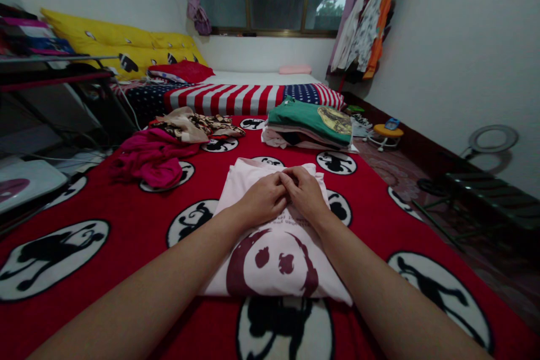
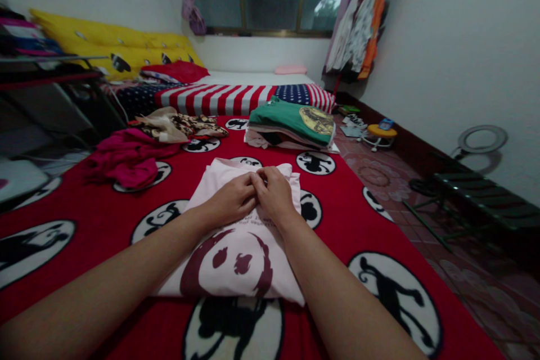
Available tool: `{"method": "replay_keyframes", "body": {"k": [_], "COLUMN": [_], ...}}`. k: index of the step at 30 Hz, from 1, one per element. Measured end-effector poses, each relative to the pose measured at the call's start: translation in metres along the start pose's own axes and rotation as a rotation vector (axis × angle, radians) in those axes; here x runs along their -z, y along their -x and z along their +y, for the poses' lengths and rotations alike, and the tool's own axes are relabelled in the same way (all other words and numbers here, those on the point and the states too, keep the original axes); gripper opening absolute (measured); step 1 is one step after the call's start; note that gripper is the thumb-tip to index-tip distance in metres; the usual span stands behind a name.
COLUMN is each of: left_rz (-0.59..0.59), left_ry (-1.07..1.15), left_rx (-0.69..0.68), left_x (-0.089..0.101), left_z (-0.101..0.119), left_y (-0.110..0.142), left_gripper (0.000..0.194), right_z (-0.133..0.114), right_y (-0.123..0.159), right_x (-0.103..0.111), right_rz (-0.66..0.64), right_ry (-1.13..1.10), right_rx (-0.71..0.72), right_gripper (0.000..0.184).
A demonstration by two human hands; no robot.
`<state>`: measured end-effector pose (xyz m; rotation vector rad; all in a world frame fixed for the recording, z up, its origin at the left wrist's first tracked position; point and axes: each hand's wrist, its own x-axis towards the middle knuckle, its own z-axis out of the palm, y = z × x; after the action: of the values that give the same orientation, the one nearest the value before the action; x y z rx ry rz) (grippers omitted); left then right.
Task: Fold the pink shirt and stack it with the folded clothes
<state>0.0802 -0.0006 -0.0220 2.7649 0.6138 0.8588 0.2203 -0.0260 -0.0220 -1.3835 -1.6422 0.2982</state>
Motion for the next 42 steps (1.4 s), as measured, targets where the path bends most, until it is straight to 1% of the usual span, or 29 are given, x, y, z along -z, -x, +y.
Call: {"method": "replay_keyframes", "body": {"k": [17, 24, 29, 42], "left_rz": [0.005, -0.002, -0.006, 0.004], "left_ry": [0.002, -0.037, -0.068, -0.021], "left_rx": [-0.020, 0.022, 0.020, 0.010], "left_x": [-0.0009, -0.0020, -0.0010, -0.0023], "left_z": [-0.0022, -0.0012, -0.0012, -0.0024], "left_y": [0.0006, 0.0016, 0.0011, 0.0013], "left_gripper": [0.024, 0.023, 0.021, 0.023], "right_z": [-0.0016, -0.0005, 0.0001, 0.0000], "right_y": [0.0000, 0.0007, 0.0004, 0.0000], "right_x": [0.0006, 0.0003, 0.0005, 0.0008], "right_rz": [-0.013, -0.007, -0.010, -0.011], "right_ry": [0.010, -0.024, -0.017, -0.014], "right_rx": [-0.019, -0.021, -0.026, -0.016], "right_gripper": [0.016, 0.018, 0.020, 0.020]}}
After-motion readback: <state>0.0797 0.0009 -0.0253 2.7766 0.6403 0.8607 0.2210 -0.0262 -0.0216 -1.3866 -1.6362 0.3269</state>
